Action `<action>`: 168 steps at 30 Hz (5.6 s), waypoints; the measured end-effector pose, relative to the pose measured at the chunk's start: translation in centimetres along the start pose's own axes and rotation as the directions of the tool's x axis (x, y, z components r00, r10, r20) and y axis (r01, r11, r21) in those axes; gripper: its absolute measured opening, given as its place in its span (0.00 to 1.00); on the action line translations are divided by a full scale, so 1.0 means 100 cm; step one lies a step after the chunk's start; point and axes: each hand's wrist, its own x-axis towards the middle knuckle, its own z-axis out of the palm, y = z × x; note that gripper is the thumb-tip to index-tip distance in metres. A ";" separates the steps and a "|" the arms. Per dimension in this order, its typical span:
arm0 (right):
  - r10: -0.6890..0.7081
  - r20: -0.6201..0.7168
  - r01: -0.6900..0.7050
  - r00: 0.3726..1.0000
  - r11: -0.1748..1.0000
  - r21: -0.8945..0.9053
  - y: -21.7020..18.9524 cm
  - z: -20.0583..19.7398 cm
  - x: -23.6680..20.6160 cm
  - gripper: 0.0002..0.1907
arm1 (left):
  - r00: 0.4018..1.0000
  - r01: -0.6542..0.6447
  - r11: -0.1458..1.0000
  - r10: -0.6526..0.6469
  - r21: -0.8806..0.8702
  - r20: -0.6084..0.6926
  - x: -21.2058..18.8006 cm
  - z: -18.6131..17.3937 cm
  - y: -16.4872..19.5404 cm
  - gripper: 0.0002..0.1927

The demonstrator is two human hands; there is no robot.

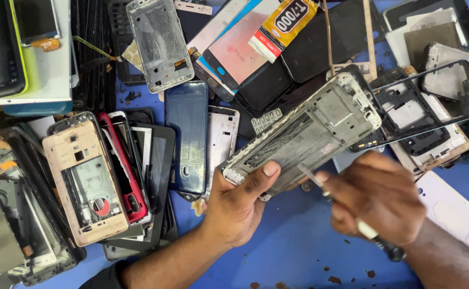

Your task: The person uses a screwdriver to remove screws from a white smartphone chassis, then sets it aside and picks up another chassis to continue unscrewing. The work is performed on a blue workbench cluttered with disassembled phone parts.

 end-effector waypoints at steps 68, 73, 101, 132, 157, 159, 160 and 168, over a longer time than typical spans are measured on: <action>0.100 0.020 -0.100 0.995 0.995 -0.029 -0.001 0.000 -0.009 0.07 | 0.999 0.010 1.000 -0.011 -0.018 -0.033 0.003 0.001 0.001 0.22; 0.117 0.005 -0.116 0.993 0.991 -0.070 0.000 0.003 -0.016 0.07 | 1.000 0.013 1.000 -0.013 -0.010 -0.003 0.003 0.001 0.004 0.22; 0.147 0.138 -0.134 0.979 0.986 -0.101 -0.019 0.002 0.011 0.12 | 0.997 0.036 0.998 -0.033 -0.047 0.074 -0.002 -0.013 -0.008 0.22; -0.109 0.125 0.115 0.986 0.993 -0.037 -0.010 0.002 -0.005 0.12 | 0.999 -0.019 0.971 0.006 0.239 0.054 -0.002 -0.002 0.004 0.24; -0.013 0.229 -0.007 0.973 0.996 0.089 -0.011 0.010 0.014 0.10 | 0.991 -0.089 0.970 0.065 0.224 0.113 -0.002 -0.008 -0.001 0.28; -0.146 0.288 0.104 0.946 0.982 0.156 -0.009 0.010 0.015 0.11 | 0.991 -0.075 0.984 0.056 0.161 0.121 0.000 -0.010 -0.001 0.28; -0.098 0.265 0.056 0.959 0.986 0.159 -0.008 0.009 0.016 0.11 | 0.991 -0.083 0.986 0.066 0.142 0.119 0.002 -0.010 -0.002 0.27; 0.050 0.236 -0.080 0.971 0.990 0.116 -0.008 0.001 0.011 0.11 | 0.996 -0.037 0.996 0.030 0.086 0.087 0.004 -0.007 0.007 0.29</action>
